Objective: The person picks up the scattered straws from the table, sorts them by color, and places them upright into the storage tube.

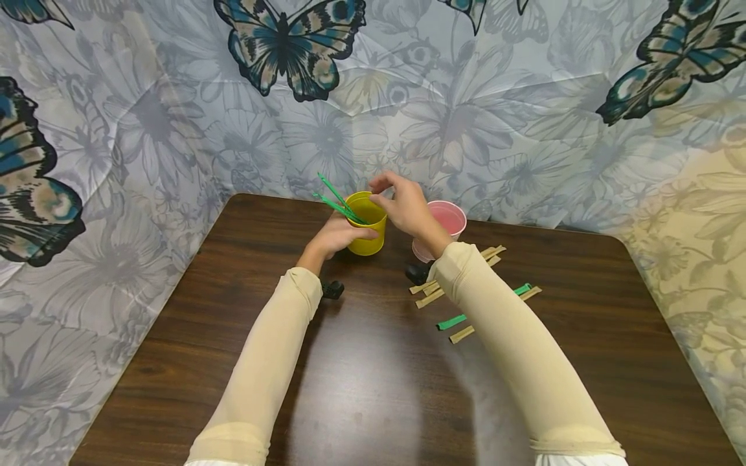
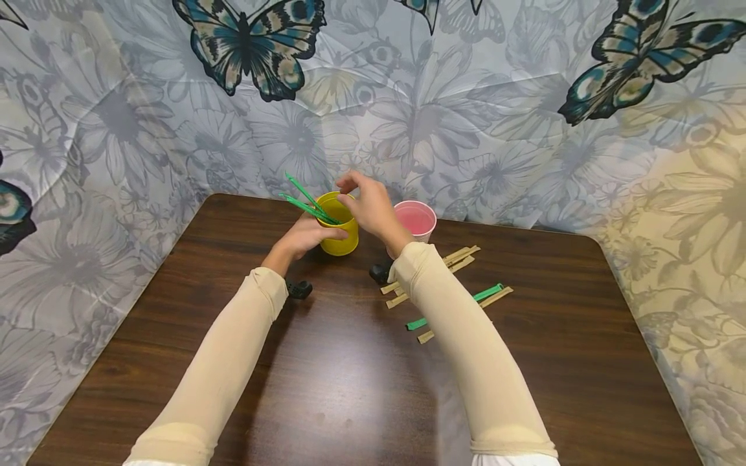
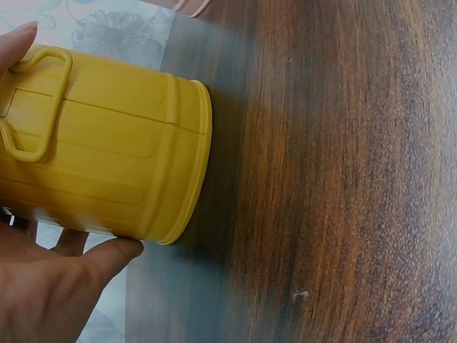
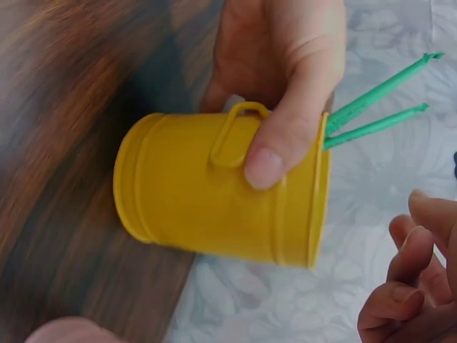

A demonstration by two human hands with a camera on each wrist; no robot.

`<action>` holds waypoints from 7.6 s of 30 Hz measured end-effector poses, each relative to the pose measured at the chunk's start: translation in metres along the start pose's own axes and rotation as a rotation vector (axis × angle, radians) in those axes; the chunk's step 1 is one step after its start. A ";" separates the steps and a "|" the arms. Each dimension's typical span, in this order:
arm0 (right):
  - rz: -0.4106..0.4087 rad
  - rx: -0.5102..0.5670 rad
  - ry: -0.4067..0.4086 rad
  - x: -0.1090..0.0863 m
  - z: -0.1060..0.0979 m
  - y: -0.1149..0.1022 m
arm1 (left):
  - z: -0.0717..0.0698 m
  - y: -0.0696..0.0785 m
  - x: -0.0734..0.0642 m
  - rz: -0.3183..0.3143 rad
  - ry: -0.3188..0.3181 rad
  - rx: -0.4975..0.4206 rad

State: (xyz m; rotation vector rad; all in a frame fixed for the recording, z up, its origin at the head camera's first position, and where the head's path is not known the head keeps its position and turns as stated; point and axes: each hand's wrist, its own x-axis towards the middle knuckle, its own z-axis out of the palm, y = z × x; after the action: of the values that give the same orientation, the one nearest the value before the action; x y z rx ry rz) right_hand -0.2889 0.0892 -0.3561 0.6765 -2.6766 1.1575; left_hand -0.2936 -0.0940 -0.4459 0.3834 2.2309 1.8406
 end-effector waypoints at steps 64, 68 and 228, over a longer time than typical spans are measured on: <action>-0.026 -0.275 -0.466 -0.196 -0.083 0.122 | 0.004 0.002 -0.001 -0.027 0.031 0.000; -0.034 -0.214 -0.386 -0.189 -0.085 0.115 | 0.004 0.002 -0.002 -0.017 0.031 -0.004; 0.099 0.022 -0.282 -0.212 -0.102 0.110 | 0.149 0.021 0.043 0.095 0.123 0.065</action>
State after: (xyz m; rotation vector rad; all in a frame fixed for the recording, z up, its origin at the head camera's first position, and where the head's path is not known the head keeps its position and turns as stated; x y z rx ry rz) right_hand -0.1559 0.3022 -0.4221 0.7719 -2.9644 1.1975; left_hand -0.2835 0.0619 -0.4534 0.4043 2.3981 1.8904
